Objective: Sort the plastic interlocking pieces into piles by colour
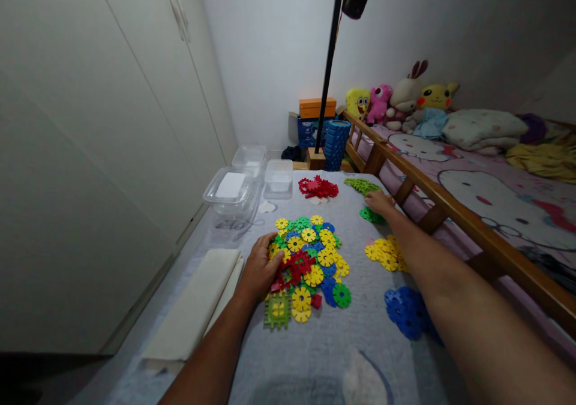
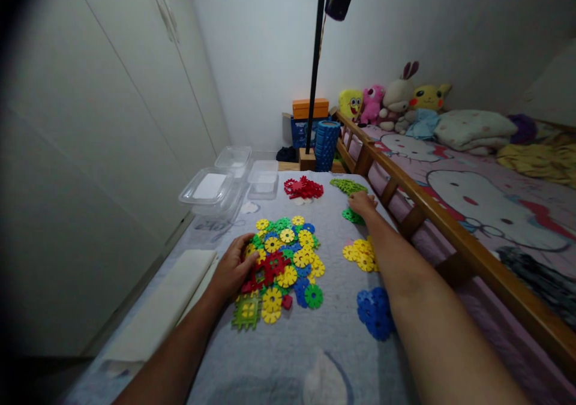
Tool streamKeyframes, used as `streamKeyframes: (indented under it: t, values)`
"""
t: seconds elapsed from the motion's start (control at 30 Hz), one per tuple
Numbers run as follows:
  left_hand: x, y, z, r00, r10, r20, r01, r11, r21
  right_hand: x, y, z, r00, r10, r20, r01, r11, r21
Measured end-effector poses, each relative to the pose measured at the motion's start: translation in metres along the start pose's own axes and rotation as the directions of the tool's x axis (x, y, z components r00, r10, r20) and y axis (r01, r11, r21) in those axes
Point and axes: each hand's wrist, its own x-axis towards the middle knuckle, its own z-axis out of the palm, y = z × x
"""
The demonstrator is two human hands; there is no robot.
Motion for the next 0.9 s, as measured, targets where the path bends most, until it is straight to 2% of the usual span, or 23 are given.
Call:
streamKeyframes:
  t: [0.13,0.27,0.43,0.53,0.6,0.67,0.73,0.8,0.9]
  values:
    - [0.0,0.001,-0.001,1.0,-0.003,0.015,0.003,1.0,0.007,0.0,-0.005,0.0,0.996,0.079,0.047,-0.074,0.992,-0.103]
    - [0.0,0.001,-0.001,1.0,-0.001,0.012,0.0,1.0,0.013,-0.01,-0.005,-0.01,0.997,0.081,-0.008,-0.081,0.996,-0.034]
    - [0.001,0.002,-0.001,1.0,-0.005,0.009,0.005,1.0,0.012,-0.027,-0.007,-0.033,0.995,0.069,-0.066,-0.066,0.996,0.055]
    - [0.002,0.002,0.0,1.0,-0.003,-0.003,0.003,1.0,0.0,-0.045,-0.019,-0.042,0.998,-0.033,-0.056,0.044,0.978,0.206]
    - [0.002,0.001,0.001,1.0,0.0,-0.019,0.0,1.0,-0.016,-0.064,-0.032,-0.042,0.992,-0.129,0.013,0.117,0.935,0.334]
    - [0.003,-0.001,0.002,0.999,0.002,-0.032,-0.003,0.999,-0.033,-0.088,-0.049,-0.038,0.96,-0.25,0.122,0.181,0.894,0.409]
    - [0.003,-0.003,0.003,0.999,0.006,-0.04,-0.008,0.999,-0.05,-0.115,-0.065,-0.03,0.901,-0.375,0.218,0.269,0.877,0.398]
    - [0.003,-0.004,0.003,0.999,0.012,-0.046,-0.015,0.998,-0.062,-0.14,-0.08,-0.02,0.849,-0.464,0.254,0.367,0.863,0.348]
    - [0.002,-0.005,0.001,0.998,0.019,-0.059,-0.023,0.997,-0.068,-0.169,-0.093,-0.005,0.844,-0.475,0.249,0.438,0.878,0.192]
